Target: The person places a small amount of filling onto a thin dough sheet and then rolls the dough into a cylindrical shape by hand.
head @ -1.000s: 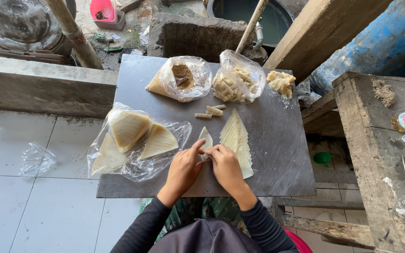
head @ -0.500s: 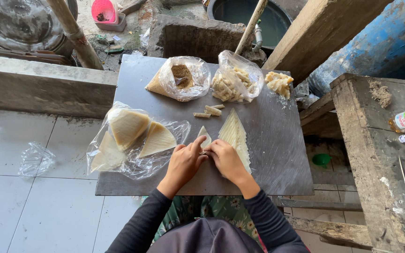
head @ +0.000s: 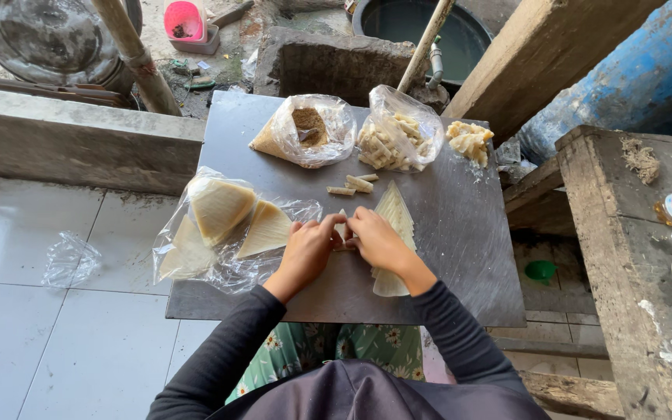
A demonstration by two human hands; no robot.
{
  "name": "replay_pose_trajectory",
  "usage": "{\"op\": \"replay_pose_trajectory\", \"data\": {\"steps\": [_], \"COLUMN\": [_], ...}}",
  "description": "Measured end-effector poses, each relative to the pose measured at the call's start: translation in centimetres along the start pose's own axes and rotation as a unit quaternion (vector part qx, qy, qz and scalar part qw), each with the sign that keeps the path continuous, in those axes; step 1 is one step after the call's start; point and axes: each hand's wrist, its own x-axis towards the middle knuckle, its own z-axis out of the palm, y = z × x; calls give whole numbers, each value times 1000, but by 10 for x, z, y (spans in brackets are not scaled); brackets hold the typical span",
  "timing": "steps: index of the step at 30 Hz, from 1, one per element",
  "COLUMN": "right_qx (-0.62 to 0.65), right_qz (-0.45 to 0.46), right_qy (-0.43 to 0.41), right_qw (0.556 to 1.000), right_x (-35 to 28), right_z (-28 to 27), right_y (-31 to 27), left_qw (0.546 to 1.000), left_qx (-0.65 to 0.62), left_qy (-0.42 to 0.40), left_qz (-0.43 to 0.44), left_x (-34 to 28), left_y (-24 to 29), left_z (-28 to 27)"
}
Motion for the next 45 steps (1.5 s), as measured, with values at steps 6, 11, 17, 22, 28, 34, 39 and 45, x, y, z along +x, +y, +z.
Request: {"op": "replay_pose_trajectory", "data": {"steps": [6, 11, 17, 22, 28, 34, 39, 45], "right_qx": [-38, 8, 44, -48, -71, 17, -72, -106], "right_qz": [-52, 98, 119, -2, 20, 133, -15, -44], "right_qy": [135, 108, 64, 94, 136, 119, 168, 193], "right_qw": [989, 989, 990, 994, 988, 984, 983, 974], "right_x": [-34, -22, 0, -16, -17, 3, -13, -15], "right_z": [10, 11, 4, 7, 14, 10, 10, 14], "right_y": [-14, -13, 3, 4, 1, 6, 3, -2], "left_qw": [990, 994, 991, 995, 995, 992, 990, 987], "left_qx": [91, -5, -54, 73, 59, 10, 96, 132], "left_qy": [71, 33, 56, 72, 80, 93, 94, 88], "left_qz": [75, -100, -114, 22, -22, -80, 43, 27], "left_x": [-16, -3, 10, -7, 0, 15, 0, 0], "left_y": [4, 12, 10, 9, 7, 6, 4, 6], "left_z": [7, 7, -1, 9, 11, 6, 7, 14]}}
